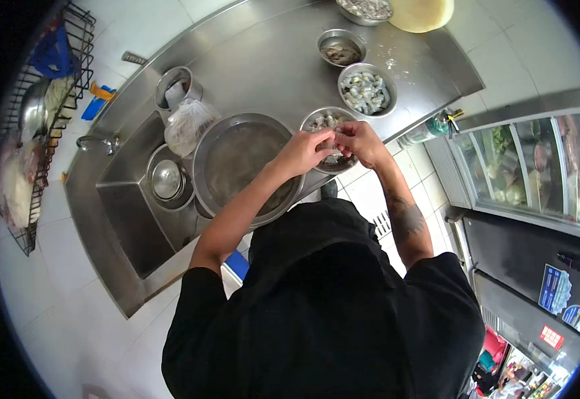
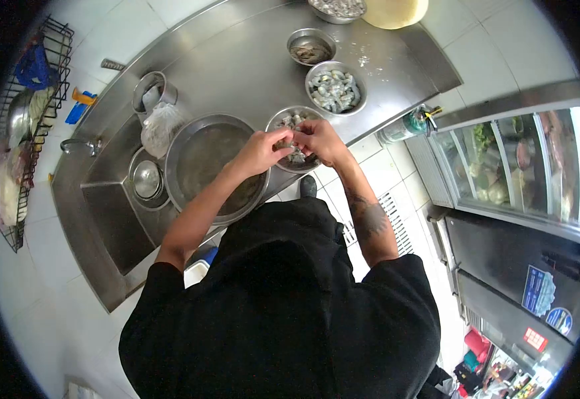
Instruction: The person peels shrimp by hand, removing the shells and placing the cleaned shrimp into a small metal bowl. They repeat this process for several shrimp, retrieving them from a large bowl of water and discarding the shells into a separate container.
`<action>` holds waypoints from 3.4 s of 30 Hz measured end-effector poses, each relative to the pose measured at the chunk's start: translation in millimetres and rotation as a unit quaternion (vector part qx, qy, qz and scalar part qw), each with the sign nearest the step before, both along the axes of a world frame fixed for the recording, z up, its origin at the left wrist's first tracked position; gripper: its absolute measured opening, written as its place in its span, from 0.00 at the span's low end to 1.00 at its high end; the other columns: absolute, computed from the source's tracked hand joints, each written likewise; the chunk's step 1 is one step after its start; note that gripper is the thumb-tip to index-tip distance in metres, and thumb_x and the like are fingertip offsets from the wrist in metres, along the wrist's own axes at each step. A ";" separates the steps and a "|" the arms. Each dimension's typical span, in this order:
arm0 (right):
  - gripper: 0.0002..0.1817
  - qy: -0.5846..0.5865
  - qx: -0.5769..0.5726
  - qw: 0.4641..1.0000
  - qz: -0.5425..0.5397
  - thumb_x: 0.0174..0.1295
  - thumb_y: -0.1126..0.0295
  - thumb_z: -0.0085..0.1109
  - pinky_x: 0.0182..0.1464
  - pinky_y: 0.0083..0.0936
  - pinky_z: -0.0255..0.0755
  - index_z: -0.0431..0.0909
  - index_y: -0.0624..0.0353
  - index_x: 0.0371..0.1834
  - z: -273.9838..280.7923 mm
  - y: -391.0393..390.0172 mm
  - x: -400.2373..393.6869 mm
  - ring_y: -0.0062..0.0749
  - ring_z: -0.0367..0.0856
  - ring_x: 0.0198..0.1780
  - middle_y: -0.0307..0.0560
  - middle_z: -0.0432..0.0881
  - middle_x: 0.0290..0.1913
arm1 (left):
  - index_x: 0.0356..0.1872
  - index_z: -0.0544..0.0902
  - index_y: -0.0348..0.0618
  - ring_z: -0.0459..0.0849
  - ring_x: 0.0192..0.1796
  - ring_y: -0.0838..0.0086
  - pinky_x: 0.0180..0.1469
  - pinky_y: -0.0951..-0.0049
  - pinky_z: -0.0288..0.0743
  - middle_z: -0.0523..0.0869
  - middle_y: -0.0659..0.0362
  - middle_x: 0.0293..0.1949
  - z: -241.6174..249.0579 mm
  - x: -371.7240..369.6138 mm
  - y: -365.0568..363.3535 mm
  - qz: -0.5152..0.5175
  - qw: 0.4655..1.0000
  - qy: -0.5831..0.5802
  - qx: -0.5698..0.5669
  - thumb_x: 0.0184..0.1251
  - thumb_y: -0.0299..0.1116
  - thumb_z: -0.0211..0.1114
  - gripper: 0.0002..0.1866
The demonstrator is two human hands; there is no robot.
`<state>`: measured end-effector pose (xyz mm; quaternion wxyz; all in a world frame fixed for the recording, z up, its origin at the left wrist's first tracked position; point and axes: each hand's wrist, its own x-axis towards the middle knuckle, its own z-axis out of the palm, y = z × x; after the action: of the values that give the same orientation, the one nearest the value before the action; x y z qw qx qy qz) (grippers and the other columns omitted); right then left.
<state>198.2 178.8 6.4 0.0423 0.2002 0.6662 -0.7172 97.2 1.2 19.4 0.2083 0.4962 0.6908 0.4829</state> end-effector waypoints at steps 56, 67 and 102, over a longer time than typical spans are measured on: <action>0.10 0.004 -0.158 0.987 0.024 0.70 0.67 0.60 0.20 0.15 0.61 0.79 0.64 0.35 -19.5 29.1 29.2 0.17 0.69 0.21 0.37 0.76 0.24 | 0.31 0.69 0.41 0.85 0.30 0.80 0.32 0.78 0.82 0.80 0.64 0.26 -33.1 13.7 26.4 -0.123 0.969 -0.209 -0.032 0.67 0.25 0.68 0.13; 0.07 0.026 0.079 0.993 0.083 0.70 0.68 0.59 0.27 0.16 0.65 0.78 0.61 0.40 11.3 34.7 35.0 0.15 0.70 0.26 0.33 0.75 0.27 | 0.59 0.80 0.33 0.86 0.34 0.80 0.37 0.79 0.81 0.89 0.57 0.36 -32.2 13.6 21.9 0.013 0.987 -0.157 -0.021 0.70 0.32 0.67 0.20; 0.06 0.156 0.334 0.929 0.020 0.61 0.82 0.59 0.36 0.30 0.74 0.80 0.64 0.40 22.8 21.5 14.5 0.39 0.81 0.34 0.49 0.81 0.35 | 0.43 0.78 0.39 0.81 0.31 0.80 0.35 0.72 0.77 0.81 0.61 0.27 -34.8 13.0 29.0 -0.041 0.992 -0.102 0.062 0.61 0.25 0.70 0.12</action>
<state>212.7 200.4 29.2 -0.1169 0.0753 0.8693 -0.4743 110.3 30.1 -15.4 0.2656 0.4841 0.6140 0.5640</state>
